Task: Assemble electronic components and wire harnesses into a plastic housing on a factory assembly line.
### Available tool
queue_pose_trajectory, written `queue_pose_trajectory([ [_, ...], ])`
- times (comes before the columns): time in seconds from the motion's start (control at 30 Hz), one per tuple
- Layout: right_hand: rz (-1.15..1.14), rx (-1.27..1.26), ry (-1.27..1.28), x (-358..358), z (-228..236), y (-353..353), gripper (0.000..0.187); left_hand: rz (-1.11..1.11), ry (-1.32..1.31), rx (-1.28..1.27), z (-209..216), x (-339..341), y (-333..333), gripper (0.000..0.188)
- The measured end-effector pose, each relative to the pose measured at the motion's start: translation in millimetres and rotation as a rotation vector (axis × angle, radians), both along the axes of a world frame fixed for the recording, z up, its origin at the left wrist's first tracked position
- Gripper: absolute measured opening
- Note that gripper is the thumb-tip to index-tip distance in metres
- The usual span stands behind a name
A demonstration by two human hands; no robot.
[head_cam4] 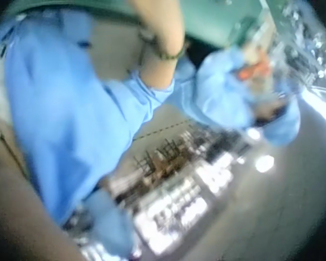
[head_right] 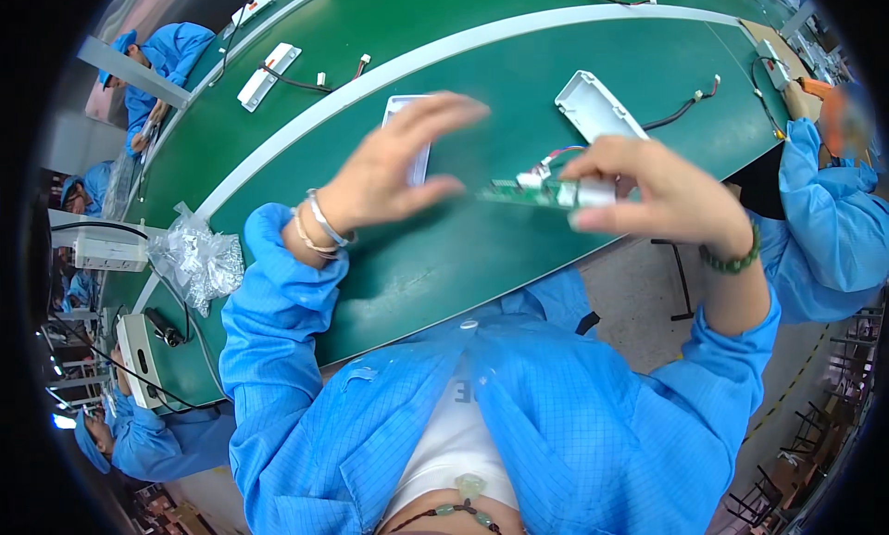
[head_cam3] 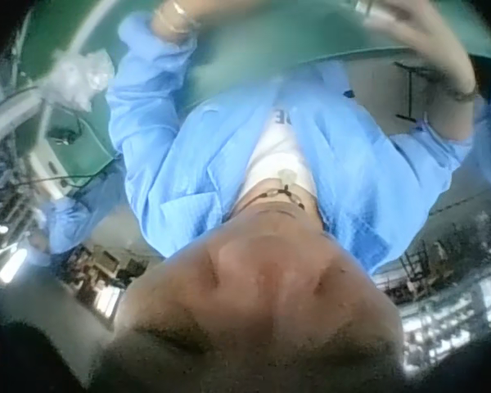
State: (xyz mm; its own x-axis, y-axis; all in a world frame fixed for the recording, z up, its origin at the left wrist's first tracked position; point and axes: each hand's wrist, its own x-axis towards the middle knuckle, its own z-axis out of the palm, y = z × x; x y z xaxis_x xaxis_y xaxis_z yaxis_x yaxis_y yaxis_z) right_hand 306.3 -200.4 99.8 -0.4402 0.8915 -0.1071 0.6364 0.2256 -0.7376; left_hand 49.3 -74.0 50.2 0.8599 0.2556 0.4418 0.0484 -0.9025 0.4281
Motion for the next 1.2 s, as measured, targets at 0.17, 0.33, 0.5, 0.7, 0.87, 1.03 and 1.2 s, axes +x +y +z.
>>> queue_pose_trajectory([
  [0.17,0.065,-0.318,0.083,-8,34,67,0.036,-0.078,-0.041,-0.275,12,23,-5,0.031],
  [0.33,-0.208,0.087,0.409,-26,-1,95,0.050,0.111,-0.228,-1.101,28,10,47,0.022],
  [0.5,-0.087,0.204,0.146,-57,-44,87,0.035,0.128,-0.237,-1.354,20,3,72,0.029],
  [0.7,-0.343,-0.240,0.610,-37,-37,128,0.024,0.631,0.021,-0.601,-3,-15,88,0.063],
  [0.87,-0.342,-0.095,0.548,-26,-19,131,0.025,0.531,0.340,0.229,-17,-18,15,0.089],
  [1.03,-0.056,0.247,0.136,-39,-20,134,0.021,0.056,0.152,-0.115,-23,-28,18,0.062],
  [1.2,0.101,0.035,-0.022,-57,-11,131,0.020,0.074,0.081,0.102,-15,-51,-6,0.052],
])
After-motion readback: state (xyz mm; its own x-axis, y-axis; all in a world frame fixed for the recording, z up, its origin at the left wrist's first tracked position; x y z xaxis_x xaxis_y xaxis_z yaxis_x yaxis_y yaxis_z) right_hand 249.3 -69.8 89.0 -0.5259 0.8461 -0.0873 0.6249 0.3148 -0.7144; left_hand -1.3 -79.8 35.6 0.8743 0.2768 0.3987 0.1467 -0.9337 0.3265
